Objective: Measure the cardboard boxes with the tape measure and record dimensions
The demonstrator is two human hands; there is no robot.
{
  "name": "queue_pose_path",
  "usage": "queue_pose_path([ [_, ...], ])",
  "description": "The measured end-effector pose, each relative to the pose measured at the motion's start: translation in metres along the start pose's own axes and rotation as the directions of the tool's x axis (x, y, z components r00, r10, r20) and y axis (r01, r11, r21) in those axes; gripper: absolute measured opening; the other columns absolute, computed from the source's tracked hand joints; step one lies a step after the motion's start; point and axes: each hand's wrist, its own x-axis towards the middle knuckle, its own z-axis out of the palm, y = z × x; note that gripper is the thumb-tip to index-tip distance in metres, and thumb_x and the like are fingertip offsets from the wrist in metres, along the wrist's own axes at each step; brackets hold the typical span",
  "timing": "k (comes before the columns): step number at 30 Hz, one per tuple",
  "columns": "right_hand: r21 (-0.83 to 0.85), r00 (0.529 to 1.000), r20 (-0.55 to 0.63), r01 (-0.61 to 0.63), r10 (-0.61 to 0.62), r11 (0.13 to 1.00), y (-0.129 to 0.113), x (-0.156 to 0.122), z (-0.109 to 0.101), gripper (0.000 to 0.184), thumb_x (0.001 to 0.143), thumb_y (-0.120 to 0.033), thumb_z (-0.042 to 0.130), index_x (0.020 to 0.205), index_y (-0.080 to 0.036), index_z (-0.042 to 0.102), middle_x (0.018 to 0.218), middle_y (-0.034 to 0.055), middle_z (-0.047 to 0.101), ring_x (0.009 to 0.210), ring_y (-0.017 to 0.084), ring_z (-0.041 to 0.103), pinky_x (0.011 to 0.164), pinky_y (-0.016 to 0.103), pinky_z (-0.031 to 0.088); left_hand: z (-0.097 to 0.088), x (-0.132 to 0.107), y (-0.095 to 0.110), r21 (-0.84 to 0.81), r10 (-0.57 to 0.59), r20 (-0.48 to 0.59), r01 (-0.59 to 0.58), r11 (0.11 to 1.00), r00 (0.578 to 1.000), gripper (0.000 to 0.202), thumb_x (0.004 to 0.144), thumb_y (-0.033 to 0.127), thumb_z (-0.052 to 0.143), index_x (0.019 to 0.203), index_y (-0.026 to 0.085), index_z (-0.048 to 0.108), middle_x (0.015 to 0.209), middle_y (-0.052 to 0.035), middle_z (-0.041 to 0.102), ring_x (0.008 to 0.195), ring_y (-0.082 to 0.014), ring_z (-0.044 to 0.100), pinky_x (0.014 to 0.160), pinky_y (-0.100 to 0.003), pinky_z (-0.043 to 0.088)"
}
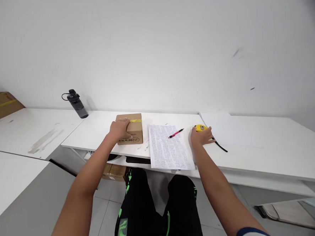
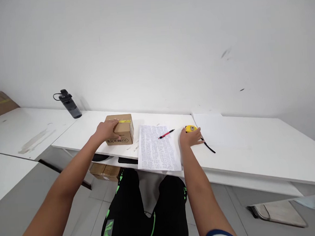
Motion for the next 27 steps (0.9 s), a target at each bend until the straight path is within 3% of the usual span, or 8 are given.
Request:
queue_pose_path([
  [3,-0.040,0.999,0.035,-0.028,0.029,0.999,-0.001,0.000,-0.002,0.098,0.087,-0.046,0.061,0.168,-0.011,0.018,0.173,0.0264,0.028,0.165,0.041,0.017,0.133,0.061,0.005,0.007,-0.040,0.003,0.017,-0.018,-0.042,0.019,1.000,0.999,0.098,0.077,0.059,0.084,0.162,0.028,0.044,0.171,-0.0145,0.042,0.149,-0.0426,0.046,0.114,-0.050,0.042],
  [6,-0.080,0.997,0.064,-0.038,0.043,0.996,-0.003,0.000,-0.003,0.098,0.091,-0.049,0.057,0.168,-0.005,0.015,0.172,0.0303,0.028,0.165,0.043,0.015,0.133,0.061,0.004,0.007,-0.053,-0.005,-0.030,0.005,-0.093,-0.008,1.000,0.996,0.084,0.089,0.074,0.060,0.156,0.023,0.053,0.164,-0.0169,0.050,0.144,-0.0440,0.048,0.113,-0.053,0.042],
  [9,-0.102,0.997,0.073,-0.028,0.036,0.994,-0.004,-0.001,-0.005,0.098,0.090,-0.051,0.060,0.166,-0.005,0.019,0.165,0.0327,0.039,0.162,0.042,0.025,0.133,0.061,0.004,0.000,-0.031,-0.018,-0.180,-0.021,-0.108,0.001,0.984,0.994,0.072,0.103,0.071,0.027,0.141,0.024,0.066,0.147,-0.0151,0.064,0.135,-0.0380,0.056,0.112,-0.052,0.043],
  [11,-0.104,0.997,0.068,-0.026,0.033,0.994,-0.004,-0.003,-0.006,0.098,0.088,-0.051,0.063,0.165,-0.006,0.023,0.161,0.0336,0.044,0.159,0.042,0.031,0.133,0.061,0.005,-0.002,-0.009,-0.022,-0.272,-0.104,-0.076,0.080,0.959,0.992,0.073,0.105,0.064,0.017,0.144,0.024,0.063,0.149,-0.0150,0.062,0.139,-0.0362,0.054,0.113,-0.052,0.043],
  [14,-0.091,0.998,0.055,-0.018,0.023,0.996,-0.005,-0.004,-0.008,0.095,0.086,-0.050,0.066,0.162,-0.007,0.029,0.159,0.0326,0.048,0.157,0.041,0.035,0.132,0.061,0.007,0.003,0.016,-0.016,-0.308,-0.177,0.009,0.171,0.936,0.984,0.076,0.103,0.066,0.018,0.157,0.022,0.048,0.163,-0.0176,0.049,0.150,-0.0394,0.042,0.117,-0.059,0.039],
  [17,-0.084,0.998,0.055,-0.009,0.013,0.996,-0.005,-0.004,-0.008,0.090,0.086,-0.048,0.067,0.160,-0.008,0.034,0.158,0.0315,0.050,0.155,0.041,0.038,0.132,0.060,0.009,0.011,0.024,-0.008,-0.307,-0.166,0.005,0.159,0.938,0.986,0.077,0.103,0.064,0.019,0.162,0.019,0.041,0.167,-0.0199,0.043,0.152,-0.0412,0.038,0.117,-0.062,0.038],
  [27,-0.107,0.998,0.048,0.041,-0.036,0.993,0.004,0.003,-0.004,0.080,0.086,-0.046,0.066,0.153,-0.014,0.036,0.157,0.0273,0.052,0.153,0.038,0.043,0.132,0.058,0.012,0.015,0.024,-0.005,-0.323,-0.148,-0.015,0.135,0.937,0.989,0.073,0.103,0.059,0.020,0.160,0.020,0.042,0.165,-0.0208,0.044,0.152,-0.0422,0.036,0.117,-0.062,0.037],
])
